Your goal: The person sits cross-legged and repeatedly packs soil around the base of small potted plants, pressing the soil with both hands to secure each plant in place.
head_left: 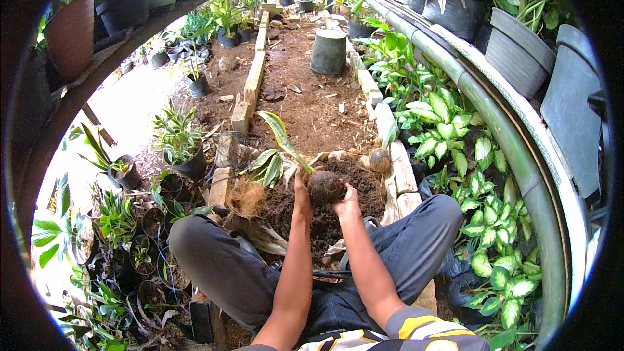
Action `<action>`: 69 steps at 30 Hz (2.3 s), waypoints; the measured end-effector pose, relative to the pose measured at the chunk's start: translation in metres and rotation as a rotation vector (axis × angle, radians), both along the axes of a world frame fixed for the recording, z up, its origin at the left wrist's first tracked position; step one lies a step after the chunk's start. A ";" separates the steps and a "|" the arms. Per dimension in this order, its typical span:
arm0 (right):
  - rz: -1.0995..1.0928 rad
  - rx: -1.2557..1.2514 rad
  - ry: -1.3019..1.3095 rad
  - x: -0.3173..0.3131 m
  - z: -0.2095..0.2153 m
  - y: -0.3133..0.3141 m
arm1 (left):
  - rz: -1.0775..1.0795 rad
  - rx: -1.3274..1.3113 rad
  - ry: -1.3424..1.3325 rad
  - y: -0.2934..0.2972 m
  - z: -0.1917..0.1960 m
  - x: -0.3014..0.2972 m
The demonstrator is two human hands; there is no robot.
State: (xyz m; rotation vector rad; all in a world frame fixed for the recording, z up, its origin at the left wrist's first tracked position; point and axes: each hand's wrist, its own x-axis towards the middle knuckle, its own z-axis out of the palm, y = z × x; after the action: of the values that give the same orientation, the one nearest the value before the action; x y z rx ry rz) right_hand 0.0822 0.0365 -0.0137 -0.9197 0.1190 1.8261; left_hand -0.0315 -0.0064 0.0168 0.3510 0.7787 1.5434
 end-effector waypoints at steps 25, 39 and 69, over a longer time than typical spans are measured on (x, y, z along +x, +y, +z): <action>-0.271 0.247 -0.115 -0.012 0.041 -0.014 | 0.067 0.140 -0.494 0.008 -0.030 0.004; -0.155 1.027 -1.505 -0.035 0.039 -0.045 | 0.280 -0.020 0.024 0.008 -0.029 0.013; 0.392 1.061 -1.111 -0.005 0.050 -0.026 | 0.045 -0.048 -0.146 -0.009 -0.028 0.012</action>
State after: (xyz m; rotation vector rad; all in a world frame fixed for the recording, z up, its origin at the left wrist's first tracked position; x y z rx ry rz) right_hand 0.0777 0.0102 0.0366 -1.0199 -1.6287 1.1393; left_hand -0.0197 -0.0159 -0.0116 0.1840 0.7115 1.5712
